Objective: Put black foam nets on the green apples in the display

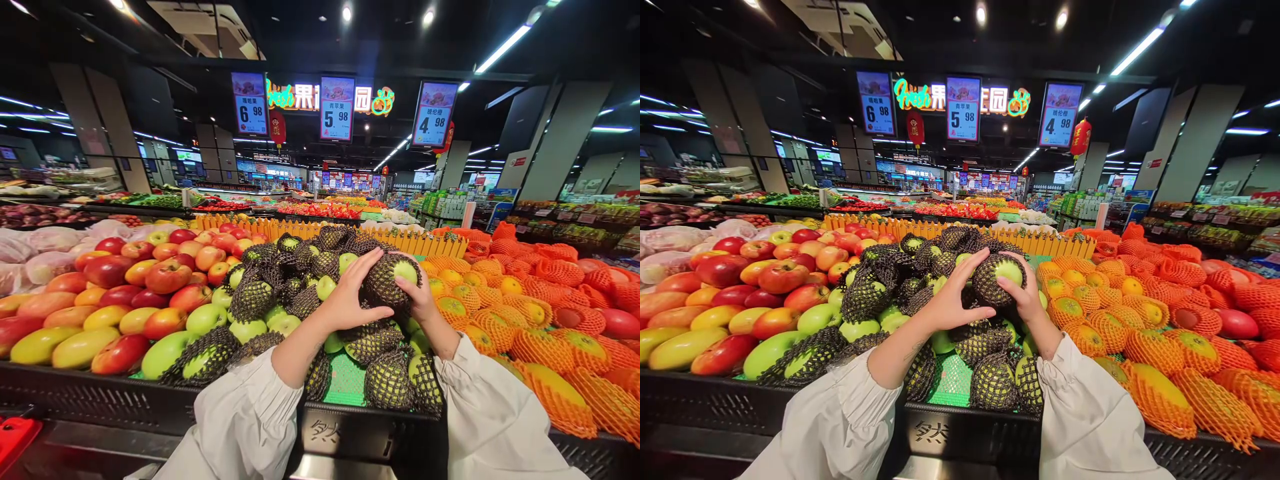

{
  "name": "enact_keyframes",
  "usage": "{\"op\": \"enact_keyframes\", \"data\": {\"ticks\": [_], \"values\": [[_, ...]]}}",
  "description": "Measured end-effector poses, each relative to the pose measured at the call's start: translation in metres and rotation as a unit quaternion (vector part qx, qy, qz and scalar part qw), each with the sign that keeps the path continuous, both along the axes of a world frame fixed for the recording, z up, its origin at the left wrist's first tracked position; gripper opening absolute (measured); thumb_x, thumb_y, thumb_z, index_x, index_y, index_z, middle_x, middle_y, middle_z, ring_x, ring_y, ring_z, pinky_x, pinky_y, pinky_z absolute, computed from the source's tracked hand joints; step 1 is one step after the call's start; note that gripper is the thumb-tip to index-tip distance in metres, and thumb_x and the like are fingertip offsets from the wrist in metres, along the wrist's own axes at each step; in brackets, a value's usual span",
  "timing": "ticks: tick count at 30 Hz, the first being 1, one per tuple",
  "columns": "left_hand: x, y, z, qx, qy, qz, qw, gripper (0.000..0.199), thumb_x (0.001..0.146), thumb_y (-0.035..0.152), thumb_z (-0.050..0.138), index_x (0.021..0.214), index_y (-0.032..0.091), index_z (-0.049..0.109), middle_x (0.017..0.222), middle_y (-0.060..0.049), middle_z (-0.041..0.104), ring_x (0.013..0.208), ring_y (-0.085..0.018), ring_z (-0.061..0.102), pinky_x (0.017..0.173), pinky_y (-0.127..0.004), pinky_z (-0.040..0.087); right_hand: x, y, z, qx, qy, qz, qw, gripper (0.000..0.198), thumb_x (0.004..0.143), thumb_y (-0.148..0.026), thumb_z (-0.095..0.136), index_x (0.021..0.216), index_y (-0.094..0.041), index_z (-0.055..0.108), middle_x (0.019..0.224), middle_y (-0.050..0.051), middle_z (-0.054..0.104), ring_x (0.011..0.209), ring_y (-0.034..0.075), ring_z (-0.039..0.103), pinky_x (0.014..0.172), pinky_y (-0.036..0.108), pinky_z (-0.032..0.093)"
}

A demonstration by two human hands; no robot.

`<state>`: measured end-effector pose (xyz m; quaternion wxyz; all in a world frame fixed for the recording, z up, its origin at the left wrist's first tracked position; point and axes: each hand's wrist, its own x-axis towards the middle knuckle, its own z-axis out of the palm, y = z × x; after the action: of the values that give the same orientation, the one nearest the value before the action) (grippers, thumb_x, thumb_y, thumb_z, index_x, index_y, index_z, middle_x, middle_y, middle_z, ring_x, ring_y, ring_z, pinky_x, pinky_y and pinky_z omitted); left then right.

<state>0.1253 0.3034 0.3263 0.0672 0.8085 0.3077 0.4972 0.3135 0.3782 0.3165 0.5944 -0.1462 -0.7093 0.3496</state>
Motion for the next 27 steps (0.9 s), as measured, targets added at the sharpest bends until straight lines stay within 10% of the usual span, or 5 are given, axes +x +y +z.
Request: {"op": "enact_keyframes", "data": {"ticks": [19, 23, 27], "values": [[0.004, -0.001, -0.002, -0.025, 0.0, 0.067, 0.997, 0.096, 0.058, 0.036, 0.089, 0.142, 0.022, 0.043, 0.145, -0.016, 0.057, 0.132, -0.037, 0.056, 0.116, -0.053, 0.038, -0.003, -0.001, -0.003, -0.044, -0.055, 0.092, 0.993, 0.066, 0.081, -0.062, 0.066, 0.137, -0.03, 0.055, 0.134, 0.003, 0.064, 0.126, 0.028, 0.059, 0.111, 0.043, 0.048], [0.005, -0.002, -0.001, -0.028, -0.076, 0.093, 0.992, 0.094, 0.057, 0.037, 0.089, 0.138, 0.021, 0.043, 0.137, -0.015, 0.06, 0.126, -0.035, 0.059, 0.112, -0.05, 0.042, -0.001, 0.005, 0.001, -0.11, 0.029, 0.03, 0.993, 0.068, 0.084, -0.08, 0.049, 0.127, -0.027, 0.058, 0.107, 0.004, 0.072, 0.084, 0.02, 0.071, 0.068, 0.032, 0.06], [0.001, 0.005, -0.002, -0.028, -0.262, 0.118, 0.958, 0.094, 0.057, 0.039, 0.091, 0.134, 0.019, 0.041, 0.135, -0.016, 0.058, 0.124, -0.03, 0.058, 0.111, -0.046, 0.044, 0.006, 0.014, 0.008, -0.153, 0.137, -0.122, 0.971, 0.064, 0.077, -0.08, 0.058, 0.106, -0.023, 0.057, 0.073, -0.002, 0.066, 0.046, 0.012, 0.058, 0.04, 0.023, 0.042]]}}
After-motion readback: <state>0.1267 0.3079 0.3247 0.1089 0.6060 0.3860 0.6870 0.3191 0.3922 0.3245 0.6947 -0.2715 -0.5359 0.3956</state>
